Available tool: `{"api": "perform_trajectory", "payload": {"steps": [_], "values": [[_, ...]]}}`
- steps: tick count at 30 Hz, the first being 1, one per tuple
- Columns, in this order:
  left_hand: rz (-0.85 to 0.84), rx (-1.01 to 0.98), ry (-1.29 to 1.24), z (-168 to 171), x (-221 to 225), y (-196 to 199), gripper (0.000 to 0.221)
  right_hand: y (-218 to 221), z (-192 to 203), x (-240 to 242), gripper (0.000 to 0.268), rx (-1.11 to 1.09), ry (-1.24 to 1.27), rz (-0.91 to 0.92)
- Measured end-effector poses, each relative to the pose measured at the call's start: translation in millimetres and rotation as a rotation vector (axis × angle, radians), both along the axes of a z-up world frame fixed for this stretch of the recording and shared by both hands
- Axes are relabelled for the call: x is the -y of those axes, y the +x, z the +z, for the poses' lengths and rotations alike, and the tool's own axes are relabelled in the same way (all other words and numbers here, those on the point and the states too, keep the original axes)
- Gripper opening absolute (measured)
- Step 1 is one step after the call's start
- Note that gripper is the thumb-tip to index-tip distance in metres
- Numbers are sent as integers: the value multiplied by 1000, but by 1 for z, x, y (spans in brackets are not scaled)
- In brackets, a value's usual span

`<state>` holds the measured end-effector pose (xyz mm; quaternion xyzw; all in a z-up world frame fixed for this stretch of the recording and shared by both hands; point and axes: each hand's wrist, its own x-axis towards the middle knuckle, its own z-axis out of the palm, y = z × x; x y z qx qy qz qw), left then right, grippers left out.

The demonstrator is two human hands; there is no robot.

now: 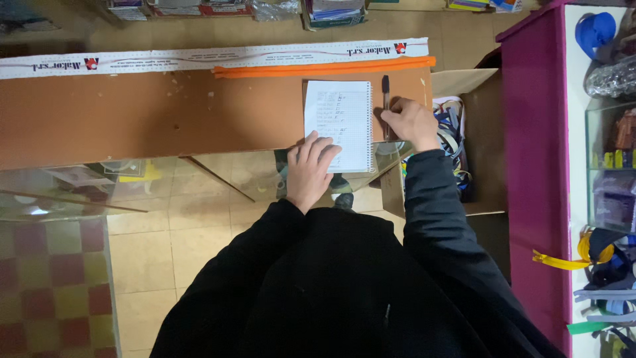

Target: The person measures two zippers by laying them against a ruler, then records the measurements in a notebook using a pen.

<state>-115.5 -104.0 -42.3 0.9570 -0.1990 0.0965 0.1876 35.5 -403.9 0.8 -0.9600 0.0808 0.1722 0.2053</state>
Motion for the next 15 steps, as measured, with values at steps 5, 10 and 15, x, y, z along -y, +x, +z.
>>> {"api": "perform_trajectory", "payload": {"steps": [5,10,15], "values": [[7,125,-34,-14,-3,2,66,-9,-37,28,23,13,688,-257],[-2,166,-91,-17,-6,1,53,-33,0,27,21,55,1038,-376],[17,168,-93,-11,-9,5,49,-47,-2,23,18,17,1129,-362]]}}
